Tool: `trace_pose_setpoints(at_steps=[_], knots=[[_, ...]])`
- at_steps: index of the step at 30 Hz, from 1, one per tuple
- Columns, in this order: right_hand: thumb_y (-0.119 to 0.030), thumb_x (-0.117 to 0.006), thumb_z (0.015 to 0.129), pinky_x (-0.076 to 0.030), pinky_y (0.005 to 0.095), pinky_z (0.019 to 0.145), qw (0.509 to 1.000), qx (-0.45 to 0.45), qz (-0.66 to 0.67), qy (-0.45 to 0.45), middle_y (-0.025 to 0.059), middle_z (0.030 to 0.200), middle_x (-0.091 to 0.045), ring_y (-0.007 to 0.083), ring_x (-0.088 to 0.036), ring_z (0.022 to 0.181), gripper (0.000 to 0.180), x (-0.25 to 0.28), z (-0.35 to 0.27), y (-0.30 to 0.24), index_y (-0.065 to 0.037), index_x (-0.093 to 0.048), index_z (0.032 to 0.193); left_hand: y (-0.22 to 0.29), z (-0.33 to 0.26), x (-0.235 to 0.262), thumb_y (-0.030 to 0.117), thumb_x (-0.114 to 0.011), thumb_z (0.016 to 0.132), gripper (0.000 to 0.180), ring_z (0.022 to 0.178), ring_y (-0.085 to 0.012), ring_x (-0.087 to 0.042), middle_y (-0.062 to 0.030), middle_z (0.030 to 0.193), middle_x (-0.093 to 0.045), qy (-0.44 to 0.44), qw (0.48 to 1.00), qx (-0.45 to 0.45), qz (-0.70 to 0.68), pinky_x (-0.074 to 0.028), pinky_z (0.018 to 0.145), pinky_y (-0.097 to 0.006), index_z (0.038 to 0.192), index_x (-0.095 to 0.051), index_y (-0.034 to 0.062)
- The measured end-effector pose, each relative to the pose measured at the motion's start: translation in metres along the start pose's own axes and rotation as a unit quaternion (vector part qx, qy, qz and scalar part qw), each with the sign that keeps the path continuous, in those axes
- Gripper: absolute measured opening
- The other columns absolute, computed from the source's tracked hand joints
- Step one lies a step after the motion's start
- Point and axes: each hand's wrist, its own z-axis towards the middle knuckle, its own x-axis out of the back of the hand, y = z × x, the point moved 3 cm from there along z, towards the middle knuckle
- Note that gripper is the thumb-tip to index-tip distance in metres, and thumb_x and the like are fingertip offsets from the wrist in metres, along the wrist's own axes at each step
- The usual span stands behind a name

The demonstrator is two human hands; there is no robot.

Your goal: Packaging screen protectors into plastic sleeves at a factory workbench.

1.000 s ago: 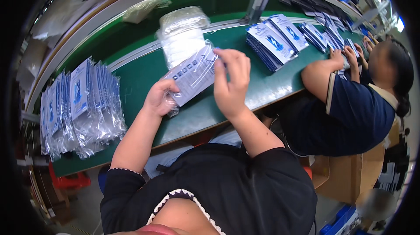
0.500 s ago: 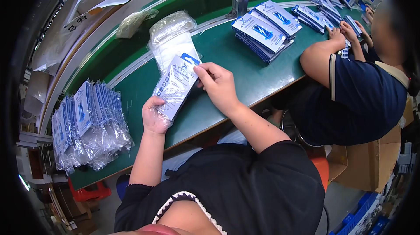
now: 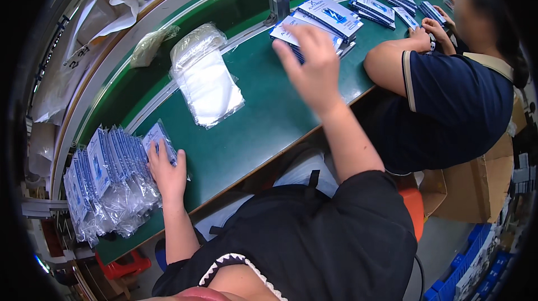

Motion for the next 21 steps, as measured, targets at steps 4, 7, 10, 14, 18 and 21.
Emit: trace_pose_setpoints(at_steps=[4, 7, 10, 14, 18, 21], knots=[[-0.031, -0.074, 0.076, -0.046, 0.0413, 0.088, 0.978, 0.024, -0.127, -0.162, 0.0171, 0.107, -0.063, 0.0327, -0.058, 0.103, 0.045, -0.006, 0.015, 0.059, -0.003, -0.064, 0.11, 0.023, 0.007, 0.0, 0.021, -0.062, 0.087, 0.054, 0.141, -0.0403, -0.018, -0.022, 0.148, -0.029, 0.006, 0.998, -0.065, -0.017, -0.016, 0.113, -0.05, 0.133, -0.045, -0.0005], [-0.035, -0.074, 0.074, -0.042, 0.0415, 0.097, 0.95, 0.02, -0.203, -0.238, 0.0212, 0.122, -0.056, 0.0349, -0.051, 0.116, 0.054, -0.016, 0.0, 0.072, -0.005, -0.062, 0.118, 0.062, 0.019, -0.001, 0.013, -0.063, 0.084, 0.044, 0.136, -0.0394, -0.03, -0.0181, 0.142, -0.041, -0.043, 0.971, -0.212, -0.099, -0.024, 0.111, -0.047, 0.125, -0.054, 0.0017], [-0.03, -0.076, 0.07, -0.041, 0.0402, 0.096, 0.937, -0.008, -0.184, -0.298, 0.0218, 0.115, -0.057, 0.0356, -0.051, 0.112, 0.056, -0.023, -0.002, 0.051, -0.01, -0.063, 0.121, 0.063, 0.03, -0.02, 0.006, -0.062, 0.081, 0.034, 0.122, -0.0357, -0.046, -0.0147, 0.125, -0.054, -0.073, 0.948, -0.289, -0.108, -0.035, 0.102, -0.045, 0.115, -0.061, 0.0036], [-0.028, -0.076, 0.065, -0.044, 0.038, 0.086, 0.936, -0.046, -0.079, -0.339, 0.0169, 0.095, -0.057, 0.0315, -0.053, 0.095, 0.054, -0.02, 0.004, 0.012, -0.008, -0.065, 0.114, 0.055, 0.054, -0.035, 0.002, -0.061, 0.079, 0.027, 0.099, -0.0321, -0.055, -0.0128, 0.101, -0.06, -0.067, 0.952, -0.278, -0.109, -0.044, 0.086, -0.043, 0.105, -0.065, 0.0044], [-0.03, -0.073, 0.075, -0.05, 0.0309, 0.074, 0.859, -0.248, 0.369, -0.255, 0.0129, 0.101, -0.058, 0.0208, -0.06, 0.086, 0.065, -0.036, -0.024, -0.005, 0.002, -0.049, 0.127, 0.071, 0.061, -0.032, 0.004, -0.059, 0.082, 0.021, 0.09, -0.0315, -0.054, -0.0125, 0.09, -0.054, 0.011, 0.928, -0.266, -0.26, -0.045, 0.08, -0.039, 0.102, -0.064, 0.0025], [-0.04, -0.045, 0.097, -0.041, 0.0222, 0.044, 0.492, -0.498, 0.628, -0.34, 0.0109, 0.087, -0.057, 0.013, -0.052, 0.061, 0.054, -0.062, -0.051, -0.025, 0.003, -0.044, 0.129, 0.068, 0.053, -0.025, 0.004, -0.06, 0.086, 0.016, 0.088, -0.0301, -0.054, -0.012, 0.088, -0.053, 0.051, 0.92, -0.204, -0.329, -0.045, 0.079, -0.037, 0.101, -0.063, 0.0016]])
